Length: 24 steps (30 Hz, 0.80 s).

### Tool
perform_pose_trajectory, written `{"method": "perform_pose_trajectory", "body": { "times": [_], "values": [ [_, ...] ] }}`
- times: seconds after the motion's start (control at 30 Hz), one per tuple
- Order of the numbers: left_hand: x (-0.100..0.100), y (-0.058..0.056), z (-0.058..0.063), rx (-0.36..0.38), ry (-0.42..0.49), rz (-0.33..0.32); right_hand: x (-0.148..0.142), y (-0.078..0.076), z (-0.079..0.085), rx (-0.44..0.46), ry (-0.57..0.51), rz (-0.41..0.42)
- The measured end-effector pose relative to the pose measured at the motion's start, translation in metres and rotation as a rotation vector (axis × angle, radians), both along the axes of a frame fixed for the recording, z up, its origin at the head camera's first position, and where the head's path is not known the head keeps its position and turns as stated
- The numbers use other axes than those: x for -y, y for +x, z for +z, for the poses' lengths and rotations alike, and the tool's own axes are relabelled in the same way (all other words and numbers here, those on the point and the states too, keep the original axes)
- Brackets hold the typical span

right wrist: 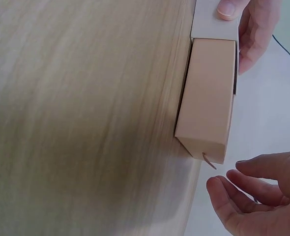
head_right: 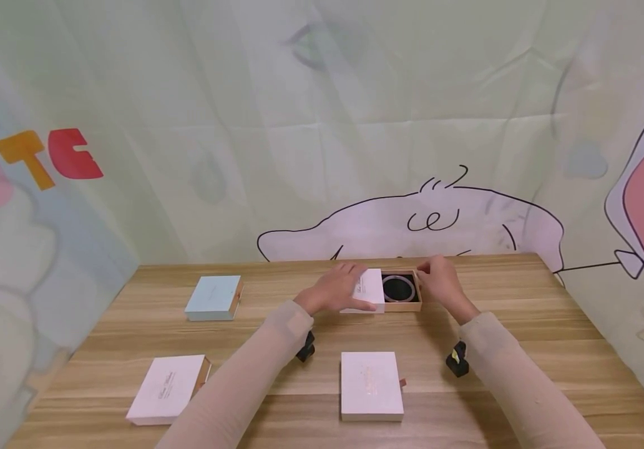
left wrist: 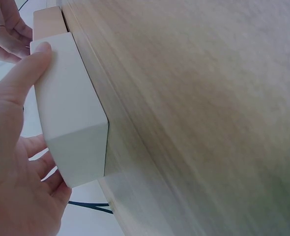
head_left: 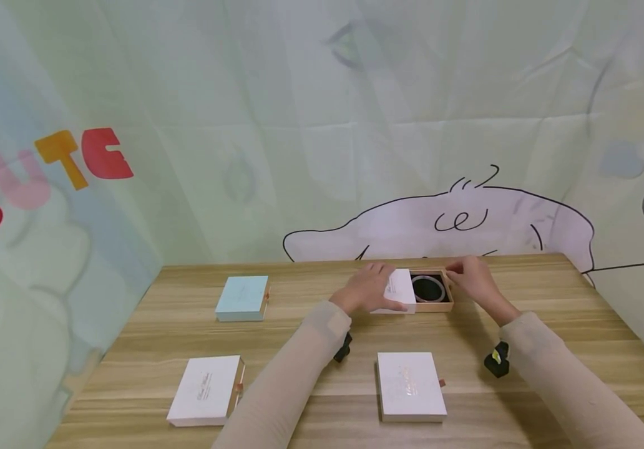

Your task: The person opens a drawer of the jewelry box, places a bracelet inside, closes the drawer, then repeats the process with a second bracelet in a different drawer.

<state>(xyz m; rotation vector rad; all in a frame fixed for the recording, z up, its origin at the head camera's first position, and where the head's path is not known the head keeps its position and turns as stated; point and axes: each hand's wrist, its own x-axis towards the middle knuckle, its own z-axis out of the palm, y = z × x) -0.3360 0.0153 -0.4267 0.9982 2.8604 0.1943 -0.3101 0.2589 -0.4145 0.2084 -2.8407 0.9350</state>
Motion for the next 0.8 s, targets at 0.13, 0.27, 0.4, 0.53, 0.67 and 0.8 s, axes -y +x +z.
{"method": "perform_pose_trajectory", "body": {
  "times": [0.13, 0.27, 0.4, 0.53, 0.67, 0.8],
  "values": [
    [0.0, -0.001, 0.0, -0.001, -0.002, -0.003, -0.002, 0.002, -0.002, -0.004, -0.002, 0.014],
    [0.0, -0.001, 0.0, -0.001, 0.001, -0.005, -0.004, 0.002, -0.005, -0.015, -0.001, 0.019],
    [-0.001, 0.0, 0.0, 0.002, 0.01, 0.001, -0.005, 0.001, -0.008, -0.016, 0.007, 0.029],
    [-0.001, 0.0, -0.001, 0.006, 0.016, 0.005, -0.007, 0.0, -0.01, 0.007, 0.0, 0.033],
    [0.0, -0.001, -0.001, 0.009, 0.017, 0.008, -0.007, 0.0, -0.012, 0.044, -0.023, 0.026],
    [0.0, -0.001, -0.002, 0.011, 0.018, 0.01, -0.007, 0.001, -0.012, 0.086, -0.056, 0.014]
  ]
}}
